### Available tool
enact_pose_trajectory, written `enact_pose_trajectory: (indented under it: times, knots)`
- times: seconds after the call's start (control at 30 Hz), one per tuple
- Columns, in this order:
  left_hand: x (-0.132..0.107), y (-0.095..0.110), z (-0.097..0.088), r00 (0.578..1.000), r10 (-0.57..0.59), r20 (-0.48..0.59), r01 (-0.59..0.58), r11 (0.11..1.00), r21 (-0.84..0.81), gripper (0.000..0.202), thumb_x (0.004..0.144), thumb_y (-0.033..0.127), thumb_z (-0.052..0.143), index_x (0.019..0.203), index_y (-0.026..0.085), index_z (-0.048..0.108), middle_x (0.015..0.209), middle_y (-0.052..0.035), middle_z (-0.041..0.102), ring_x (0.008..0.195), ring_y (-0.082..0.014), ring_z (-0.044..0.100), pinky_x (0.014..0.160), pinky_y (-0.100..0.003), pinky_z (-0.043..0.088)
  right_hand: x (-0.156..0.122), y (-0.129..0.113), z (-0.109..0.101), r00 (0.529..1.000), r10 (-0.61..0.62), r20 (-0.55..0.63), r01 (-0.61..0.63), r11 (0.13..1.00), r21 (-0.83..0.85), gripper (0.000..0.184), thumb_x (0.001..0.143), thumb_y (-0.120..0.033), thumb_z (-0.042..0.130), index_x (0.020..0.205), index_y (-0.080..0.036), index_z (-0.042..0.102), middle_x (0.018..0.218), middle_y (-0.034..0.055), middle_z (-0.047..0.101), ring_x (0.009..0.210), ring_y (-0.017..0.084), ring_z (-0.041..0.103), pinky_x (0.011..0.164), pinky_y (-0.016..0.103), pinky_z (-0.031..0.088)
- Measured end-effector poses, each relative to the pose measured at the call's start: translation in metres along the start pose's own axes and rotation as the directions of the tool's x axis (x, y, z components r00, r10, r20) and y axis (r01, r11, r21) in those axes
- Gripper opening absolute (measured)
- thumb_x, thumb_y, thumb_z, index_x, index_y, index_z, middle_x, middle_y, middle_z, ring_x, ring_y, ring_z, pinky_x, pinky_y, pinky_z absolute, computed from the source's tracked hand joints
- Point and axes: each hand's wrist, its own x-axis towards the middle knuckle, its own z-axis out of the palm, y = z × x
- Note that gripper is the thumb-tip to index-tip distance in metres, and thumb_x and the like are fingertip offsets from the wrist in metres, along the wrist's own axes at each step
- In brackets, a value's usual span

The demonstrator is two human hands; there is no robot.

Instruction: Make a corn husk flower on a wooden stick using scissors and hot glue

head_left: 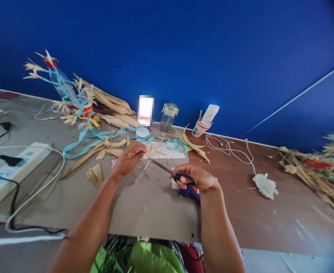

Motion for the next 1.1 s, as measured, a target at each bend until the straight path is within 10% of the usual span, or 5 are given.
enact_pose_trajectory:
  times: [1.1]
  knots:
    - [-0.001,-0.009,-0.002,0.993,-0.066,-0.095,0.061,0.997,-0.056,0.007,0.075,0.027,0.065,0.077,0.022,0.068,0.086,-0.0053,0.063,0.091,-0.0194,0.058,0.085,-0.036,0.045,-0.012,-0.006,-0.009,0.996,-0.082,-0.041,0.074,0.985,-0.158,0.053,0.065,-0.046,0.073,0.101,-0.008,0.065,0.057,-0.002,0.053,0.051,0.008,0.046,0.049,0.022,0.033]
